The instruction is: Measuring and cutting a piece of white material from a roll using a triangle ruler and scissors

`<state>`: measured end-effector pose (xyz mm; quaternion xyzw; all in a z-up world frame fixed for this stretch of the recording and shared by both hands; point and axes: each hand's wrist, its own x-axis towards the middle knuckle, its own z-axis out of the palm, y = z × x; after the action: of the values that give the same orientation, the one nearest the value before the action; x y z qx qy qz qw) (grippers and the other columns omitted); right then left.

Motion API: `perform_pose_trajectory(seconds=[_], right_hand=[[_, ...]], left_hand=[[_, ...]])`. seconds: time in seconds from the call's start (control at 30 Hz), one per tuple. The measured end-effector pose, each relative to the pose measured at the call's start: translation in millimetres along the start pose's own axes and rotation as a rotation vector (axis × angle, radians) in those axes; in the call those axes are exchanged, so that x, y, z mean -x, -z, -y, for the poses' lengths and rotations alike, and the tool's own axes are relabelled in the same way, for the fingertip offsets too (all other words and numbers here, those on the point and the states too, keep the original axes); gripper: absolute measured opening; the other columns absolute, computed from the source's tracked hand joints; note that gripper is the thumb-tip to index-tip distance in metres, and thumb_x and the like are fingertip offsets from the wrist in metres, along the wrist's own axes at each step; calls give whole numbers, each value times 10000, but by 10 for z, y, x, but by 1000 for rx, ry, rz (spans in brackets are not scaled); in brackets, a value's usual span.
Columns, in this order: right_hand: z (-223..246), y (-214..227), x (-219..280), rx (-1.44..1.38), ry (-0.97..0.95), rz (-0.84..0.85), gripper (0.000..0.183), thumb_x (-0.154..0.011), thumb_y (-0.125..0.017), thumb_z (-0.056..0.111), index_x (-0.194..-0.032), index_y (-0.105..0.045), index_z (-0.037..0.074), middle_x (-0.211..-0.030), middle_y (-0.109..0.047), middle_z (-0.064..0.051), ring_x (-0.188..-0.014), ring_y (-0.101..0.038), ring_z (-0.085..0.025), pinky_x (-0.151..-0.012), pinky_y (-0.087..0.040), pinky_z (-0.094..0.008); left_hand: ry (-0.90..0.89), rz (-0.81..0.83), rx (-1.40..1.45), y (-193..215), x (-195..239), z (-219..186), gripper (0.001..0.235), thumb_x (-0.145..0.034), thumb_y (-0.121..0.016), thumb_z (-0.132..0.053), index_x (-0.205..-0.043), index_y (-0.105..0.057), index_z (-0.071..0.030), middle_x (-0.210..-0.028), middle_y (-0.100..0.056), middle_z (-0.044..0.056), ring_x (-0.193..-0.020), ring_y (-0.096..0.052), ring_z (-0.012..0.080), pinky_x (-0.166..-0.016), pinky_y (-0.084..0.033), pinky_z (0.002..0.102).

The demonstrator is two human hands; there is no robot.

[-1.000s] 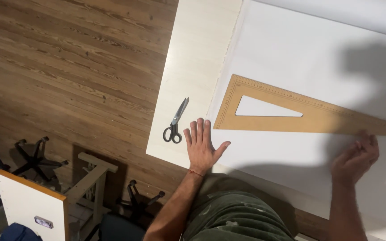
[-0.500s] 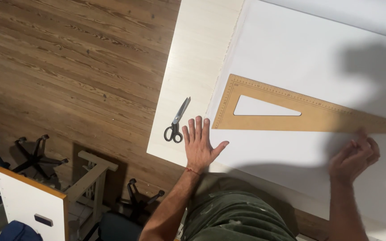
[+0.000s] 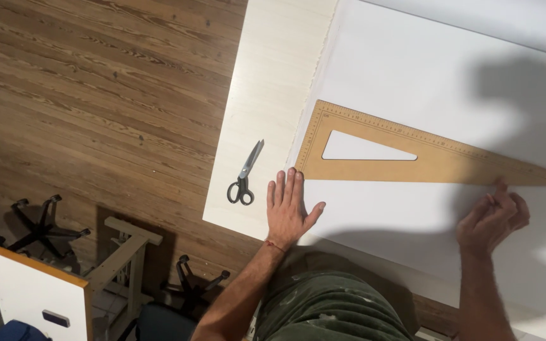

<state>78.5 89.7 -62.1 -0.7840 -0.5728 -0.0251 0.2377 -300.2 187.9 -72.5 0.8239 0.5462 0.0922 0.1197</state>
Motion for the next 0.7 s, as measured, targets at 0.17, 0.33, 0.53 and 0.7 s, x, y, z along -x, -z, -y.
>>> perform_pose_trajectory(seconds=[0.17, 0.33, 0.53, 0.7], right_hand=[[-37, -11, -10, 5, -17, 8, 320, -994, -444, -187, -1297, -546, -179, -1389, -641, -303, -1148, -405, -387, -1007, -373, -454], [-217, -144, 142, -113, -126, -63, 245, -1078, -439, -151, -1305, -515, -204, -1313, -383, -303, -1076, -464, -399, -925, -503, -493], [-91, -105, 59, -102, -164, -109, 336, -1140, -447, -48, -1432, -493, -208, -1305, -406, -306, -1204, -479, -407, -994, -536, -447], [-84, -130, 52, -104, -185, -94, 386, -1161, -420, -5, -1476, -464, -224, -1295, -389, -291, -1180, -452, -399, -948, -520, -449]], left_hand=[[7, -1, -10, -74, 31, 8, 868, -991, -473, -688, -1577, -390, -53, -1655, -351, 115, -1559, -287, 314, -1277, -243, 509], [-22, 34, 28, -104, 68, 39, 909, -975, -538, -687, -1600, -339, -58, -1680, -302, 110, -1579, -239, 326, -1281, -232, 532], [-76, -31, 3, -112, 54, 30, 833, -979, -619, -656, -1580, -410, -118, -1660, -349, 57, -1565, -263, 344, -1280, -232, 532], [-105, -10, -41, -143, 80, 76, 793, -1007, -593, -684, -1619, -358, -237, -1697, -262, 2, -1587, -199, 327, -1281, -187, 533]])
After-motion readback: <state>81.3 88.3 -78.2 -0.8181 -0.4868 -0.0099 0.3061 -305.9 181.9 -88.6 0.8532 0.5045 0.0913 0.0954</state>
